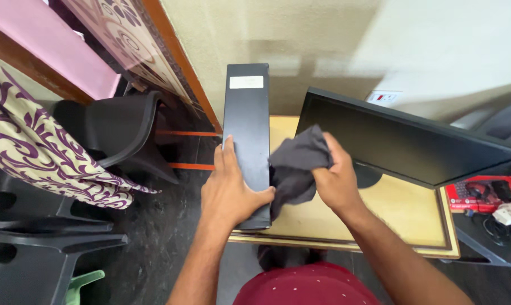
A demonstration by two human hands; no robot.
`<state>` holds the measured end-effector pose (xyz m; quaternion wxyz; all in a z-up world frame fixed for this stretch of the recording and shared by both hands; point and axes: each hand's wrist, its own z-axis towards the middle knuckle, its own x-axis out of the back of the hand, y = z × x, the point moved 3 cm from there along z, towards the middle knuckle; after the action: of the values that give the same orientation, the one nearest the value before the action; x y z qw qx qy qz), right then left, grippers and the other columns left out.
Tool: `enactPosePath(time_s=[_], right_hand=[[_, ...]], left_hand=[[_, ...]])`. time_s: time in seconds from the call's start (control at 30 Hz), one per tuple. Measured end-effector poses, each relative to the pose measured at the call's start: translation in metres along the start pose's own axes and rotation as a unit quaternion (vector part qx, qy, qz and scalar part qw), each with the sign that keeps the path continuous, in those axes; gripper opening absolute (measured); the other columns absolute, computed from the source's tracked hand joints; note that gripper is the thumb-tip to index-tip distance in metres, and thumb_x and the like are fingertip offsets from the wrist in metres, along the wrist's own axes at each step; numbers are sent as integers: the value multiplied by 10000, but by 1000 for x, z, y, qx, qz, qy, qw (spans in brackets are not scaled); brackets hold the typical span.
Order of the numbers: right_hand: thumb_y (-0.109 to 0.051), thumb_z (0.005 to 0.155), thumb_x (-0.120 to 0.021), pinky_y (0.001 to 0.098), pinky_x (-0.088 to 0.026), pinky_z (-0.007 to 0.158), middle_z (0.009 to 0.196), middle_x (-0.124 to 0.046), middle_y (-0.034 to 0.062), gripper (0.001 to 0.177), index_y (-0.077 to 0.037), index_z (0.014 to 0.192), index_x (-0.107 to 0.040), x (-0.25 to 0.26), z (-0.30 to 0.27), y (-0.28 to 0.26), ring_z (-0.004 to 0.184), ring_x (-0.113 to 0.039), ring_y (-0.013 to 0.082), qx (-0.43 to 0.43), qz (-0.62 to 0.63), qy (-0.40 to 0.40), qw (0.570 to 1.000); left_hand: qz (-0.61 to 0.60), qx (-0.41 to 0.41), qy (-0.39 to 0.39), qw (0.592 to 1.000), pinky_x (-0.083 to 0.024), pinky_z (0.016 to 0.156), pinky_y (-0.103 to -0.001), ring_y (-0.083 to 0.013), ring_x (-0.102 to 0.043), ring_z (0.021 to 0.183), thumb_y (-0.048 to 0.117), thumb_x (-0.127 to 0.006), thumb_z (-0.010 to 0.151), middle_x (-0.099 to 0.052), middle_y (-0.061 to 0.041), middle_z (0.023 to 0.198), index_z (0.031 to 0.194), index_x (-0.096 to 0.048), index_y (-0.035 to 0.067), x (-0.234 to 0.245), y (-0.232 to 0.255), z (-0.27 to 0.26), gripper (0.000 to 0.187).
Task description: The person wipes a desktop computer tower and a monitor with a dark cloth, cleaning the front, sides, top, and back surfaces. Then the person picks up a VGA cable and plugs it into the back of the computer tower.
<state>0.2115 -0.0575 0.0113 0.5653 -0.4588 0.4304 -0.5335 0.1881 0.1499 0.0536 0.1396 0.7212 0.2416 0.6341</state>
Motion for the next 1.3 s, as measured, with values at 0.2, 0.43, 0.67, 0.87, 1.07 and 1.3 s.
enactPosePath(time_s=[0.2,0.43,0.67,0.87,1.07,1.3], right_hand=[[-145,890,-707,432,-413,1114,1316,-669,114,464,-23,1320,-585,-43,9,-17,1271,-613,264,120,-172,-186,960],[-168,810,-644,598,-162,1232,1573,-477,143,590,-61,1385,-563,-65,53,26,1522,-322,357,280,-355,-350,820],[-180,918,-604,569,-182,1247,1603,-409,164,606,3,1480,-469,-80,193,67,1536,-289,358,217,-419,-242,848],[-164,825,-617,562,-185,1239,1621,-374,218,779,55,1543,-409,-69,118,47,1528,-293,363,371,-374,-274,805],[-91,736,-599,512,-242,1269,1592,-478,133,756,-72,1487,-513,-67,49,34,1524,-376,311,346,-287,-426,785],[-113,829,-618,484,-288,1235,1555,-490,207,617,-7,1430,-526,-88,184,51,1482,-409,383,298,-404,-237,832]], left_hand=[[-27,-17,89,995,-498,965,-492,-434,-517,1302,458,-907,594,-327,-280,1539,1494,-222,-75,-7,-4,-14,1250],[2,99,18,995,-504,1002,-453,-368,-531,1320,505,-862,654,-309,-230,1613,1453,-316,-68,-13,-5,-35,1124],[1,119,19,993,-503,978,-443,-357,-524,1310,498,-877,621,-357,-241,1580,1552,-212,-65,-9,1,-36,1275],[2,120,16,993,-516,969,-437,-383,-589,1230,505,-881,610,-425,-255,1530,1535,-228,-74,-5,2,-35,1272],[24,131,13,991,-482,1050,-423,-397,-610,1212,499,-888,585,-538,-224,1424,1522,-286,-49,0,3,-29,1242],[64,115,9,991,-418,1102,-411,-390,-606,1207,534,-899,588,-498,-260,1440,1523,-285,-93,-1,4,-26,1282]])
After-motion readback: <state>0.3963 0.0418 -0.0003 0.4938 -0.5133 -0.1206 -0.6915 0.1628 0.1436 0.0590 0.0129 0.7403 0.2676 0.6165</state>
